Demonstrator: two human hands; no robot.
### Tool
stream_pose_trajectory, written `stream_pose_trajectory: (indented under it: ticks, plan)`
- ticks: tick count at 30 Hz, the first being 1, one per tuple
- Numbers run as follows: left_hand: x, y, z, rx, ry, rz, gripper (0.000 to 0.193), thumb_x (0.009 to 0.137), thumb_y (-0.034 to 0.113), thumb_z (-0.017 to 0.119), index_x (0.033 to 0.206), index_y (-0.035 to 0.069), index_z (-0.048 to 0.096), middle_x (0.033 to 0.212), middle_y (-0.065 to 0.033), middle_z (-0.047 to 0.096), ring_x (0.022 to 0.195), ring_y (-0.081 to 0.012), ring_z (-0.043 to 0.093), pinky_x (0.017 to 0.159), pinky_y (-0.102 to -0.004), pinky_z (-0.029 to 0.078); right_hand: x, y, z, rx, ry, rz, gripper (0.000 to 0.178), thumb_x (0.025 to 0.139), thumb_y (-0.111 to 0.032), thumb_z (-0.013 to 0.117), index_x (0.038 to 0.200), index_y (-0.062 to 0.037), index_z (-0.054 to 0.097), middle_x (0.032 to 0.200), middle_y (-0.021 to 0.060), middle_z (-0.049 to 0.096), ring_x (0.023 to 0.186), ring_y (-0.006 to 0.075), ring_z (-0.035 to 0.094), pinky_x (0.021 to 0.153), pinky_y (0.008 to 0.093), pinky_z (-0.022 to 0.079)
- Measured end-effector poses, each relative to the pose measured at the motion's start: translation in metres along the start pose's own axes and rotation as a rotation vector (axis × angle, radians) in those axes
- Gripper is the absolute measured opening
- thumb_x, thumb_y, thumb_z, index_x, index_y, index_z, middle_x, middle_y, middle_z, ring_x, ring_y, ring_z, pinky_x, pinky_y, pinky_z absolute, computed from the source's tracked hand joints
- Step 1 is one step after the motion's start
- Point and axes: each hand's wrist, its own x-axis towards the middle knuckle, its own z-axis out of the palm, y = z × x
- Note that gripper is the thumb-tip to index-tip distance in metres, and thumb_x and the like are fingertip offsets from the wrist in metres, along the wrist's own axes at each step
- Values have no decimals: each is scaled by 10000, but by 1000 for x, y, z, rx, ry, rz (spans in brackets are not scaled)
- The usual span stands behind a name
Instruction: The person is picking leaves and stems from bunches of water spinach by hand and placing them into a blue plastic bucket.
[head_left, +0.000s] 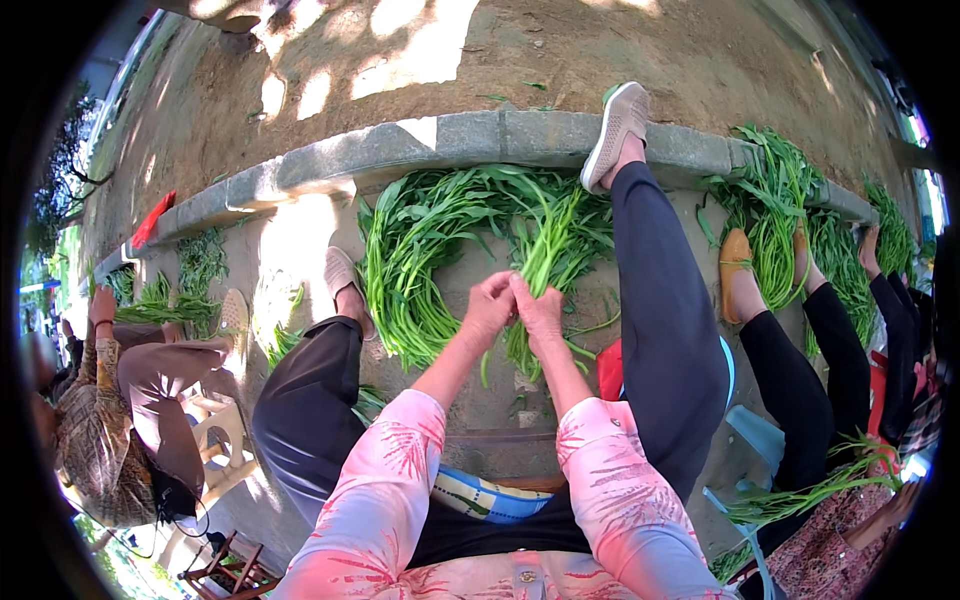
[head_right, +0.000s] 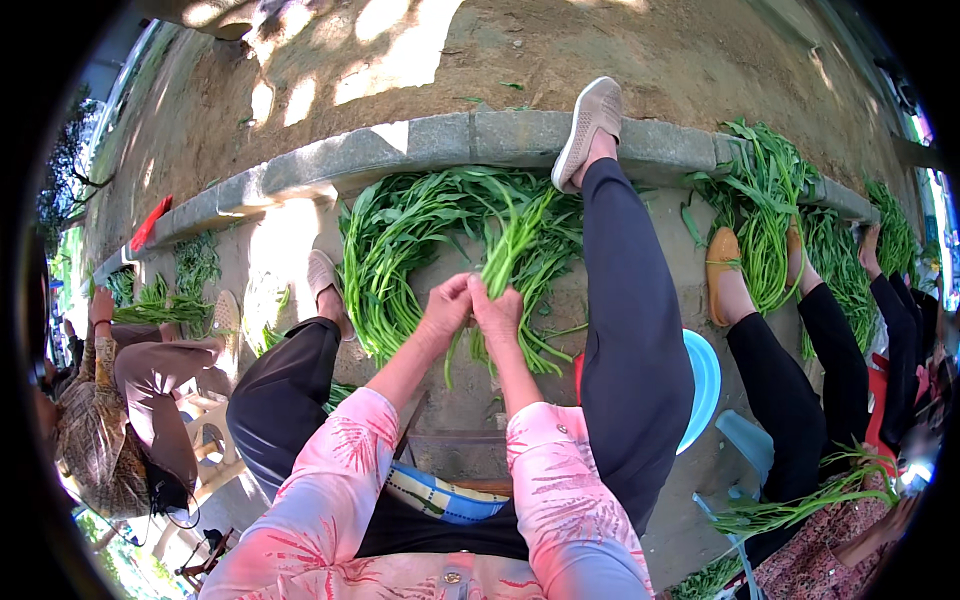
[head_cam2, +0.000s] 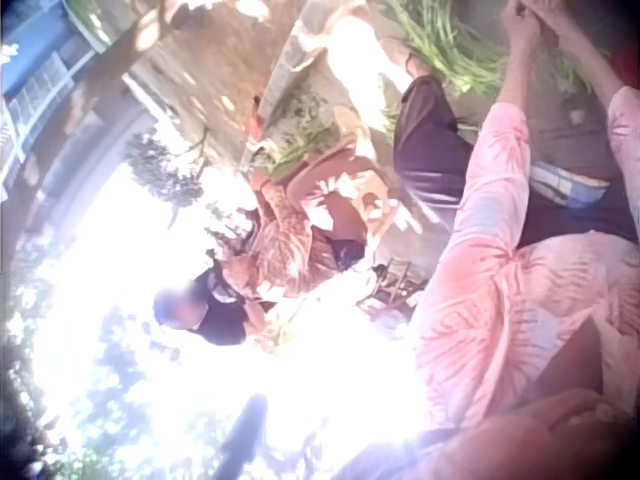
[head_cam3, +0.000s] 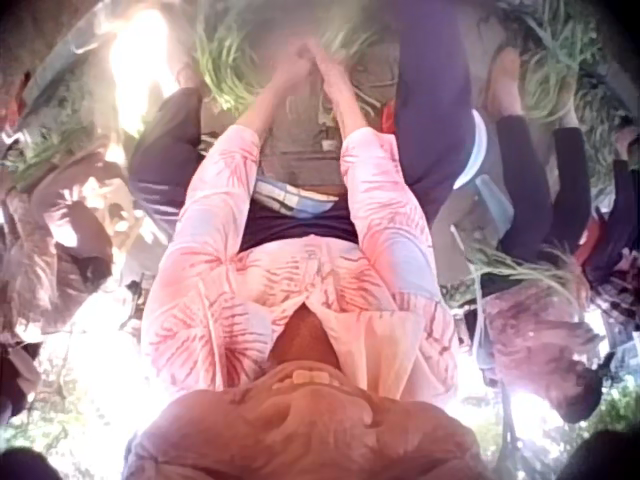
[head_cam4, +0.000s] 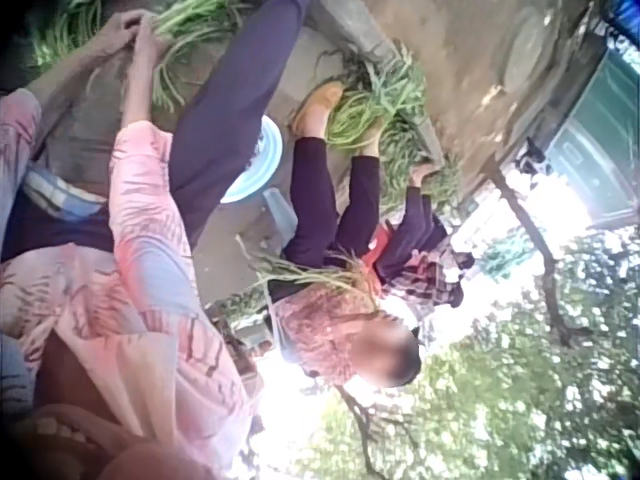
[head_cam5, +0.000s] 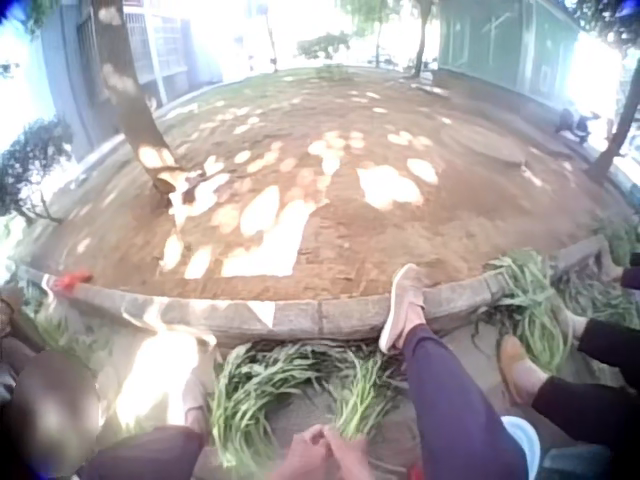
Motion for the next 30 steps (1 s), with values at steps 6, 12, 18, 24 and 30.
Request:
stream_pose_trajectory:
  ticks: [6,12,18,24,30]
  plan:
    - [-11,-10,11,-152,-94,181,264,800,97,558,1043,-6,564,1049,-91,541,868,-168,568,710,-287,482,-7,-46,-16,110,29,-62,201,676,-141,646,780,15,574,705,61,584,583,132,530,526,285,452]
    - [-27,47,-22,-588,157,77,238,787,144,608,985,27,545,887,-84,573,841,-248,577,738,-422,509,-37,-147,-36,147,-257,-163,116,759,-53,604,839,22,568,654,101,600,531,155,585,490,242,489]
    - [-50,86,-44,-486,80,81,225,814,171,586,985,32,541,863,-65,577,794,-241,588,723,-411,502,-37,-150,-54,78,-201,-174,127,780,-81,605,845,9,542,621,66,557,491,135,541,438,243,452]
    - [-87,102,-59,-281,119,2,209,841,178,549,1009,55,527,839,-43,575,764,-185,595,662,-350,517,-68,-186,-71,227,-214,-428,154,786,-138,629,810,-11,546,621,58,547,496,131,525,460,245,432]
    - [-140,91,-57,-113,-60,37,228,842,204,550,1018,60,537,881,-42,571,767,-161,587,651,-313,505,-91,-213,-80,239,-264,-503,191,797,-164,614,870,-5,539,667,70,556,544,146,546,477,253,448]
